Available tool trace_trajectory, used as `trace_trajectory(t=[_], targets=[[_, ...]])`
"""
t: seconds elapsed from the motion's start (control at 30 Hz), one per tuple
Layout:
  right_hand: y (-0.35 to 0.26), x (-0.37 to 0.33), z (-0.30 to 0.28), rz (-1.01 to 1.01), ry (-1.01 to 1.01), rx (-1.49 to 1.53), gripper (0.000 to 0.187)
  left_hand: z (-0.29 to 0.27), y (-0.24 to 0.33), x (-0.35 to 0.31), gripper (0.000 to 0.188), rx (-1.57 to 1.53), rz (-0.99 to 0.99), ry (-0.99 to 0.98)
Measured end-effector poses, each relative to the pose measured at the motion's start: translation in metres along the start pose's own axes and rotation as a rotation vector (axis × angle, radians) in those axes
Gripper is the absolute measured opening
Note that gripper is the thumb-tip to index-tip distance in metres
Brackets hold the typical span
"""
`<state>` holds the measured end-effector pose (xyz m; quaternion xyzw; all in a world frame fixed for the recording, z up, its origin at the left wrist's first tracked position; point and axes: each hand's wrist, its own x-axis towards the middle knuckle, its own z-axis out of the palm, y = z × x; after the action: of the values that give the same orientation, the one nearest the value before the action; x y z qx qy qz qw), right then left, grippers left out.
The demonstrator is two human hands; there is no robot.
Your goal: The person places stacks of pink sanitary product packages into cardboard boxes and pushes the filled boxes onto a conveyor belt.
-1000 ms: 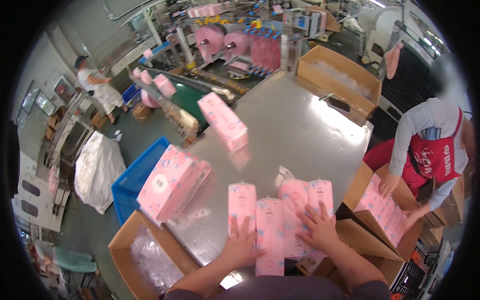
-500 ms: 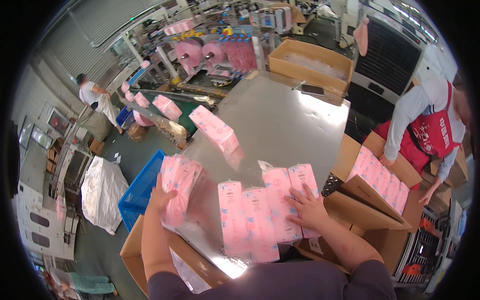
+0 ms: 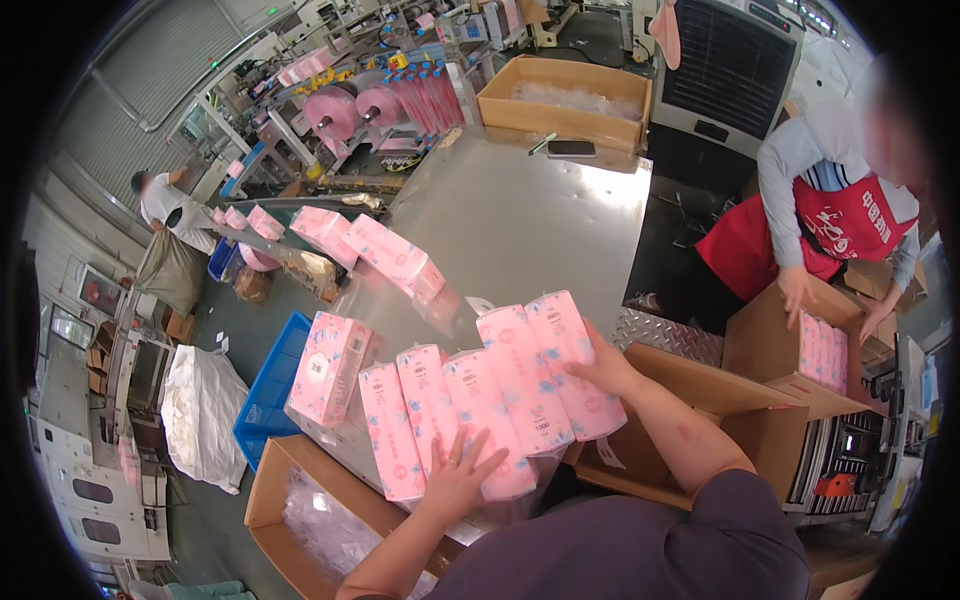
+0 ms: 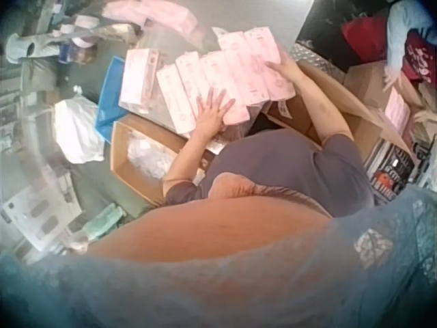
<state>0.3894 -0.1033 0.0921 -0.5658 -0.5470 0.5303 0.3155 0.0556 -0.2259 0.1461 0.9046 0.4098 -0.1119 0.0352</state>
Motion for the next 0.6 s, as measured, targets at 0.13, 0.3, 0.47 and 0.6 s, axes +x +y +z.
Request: trace_trajectory(t=[0.13, 0.3, 0.47, 0.6], targets=[[0.012, 0.0, -0.005, 0.059, -0.049, 0.138, 0.089, 0.005, -0.017, 0.0, 0.102, -0.375, -0.167, 0.122], [0.029, 0.011, -0.001, 0.237, -0.178, 0.831, 0.067, 0.143, -0.159, -0.062, 0.066, -2.193, -0.596, 0.767], [0.043, 0.019, 0.004, 0.513, -0.255, 1.126, 0.061, 0.177, -0.158, 0.019, 0.065, -2.567, -0.702, 0.624], [-0.007, -0.026, -0.016, 0.491, -0.19, 1.214, 0.058, 0.142, -0.153, 0.033, 0.063, -2.544, -0.583, 0.468]])
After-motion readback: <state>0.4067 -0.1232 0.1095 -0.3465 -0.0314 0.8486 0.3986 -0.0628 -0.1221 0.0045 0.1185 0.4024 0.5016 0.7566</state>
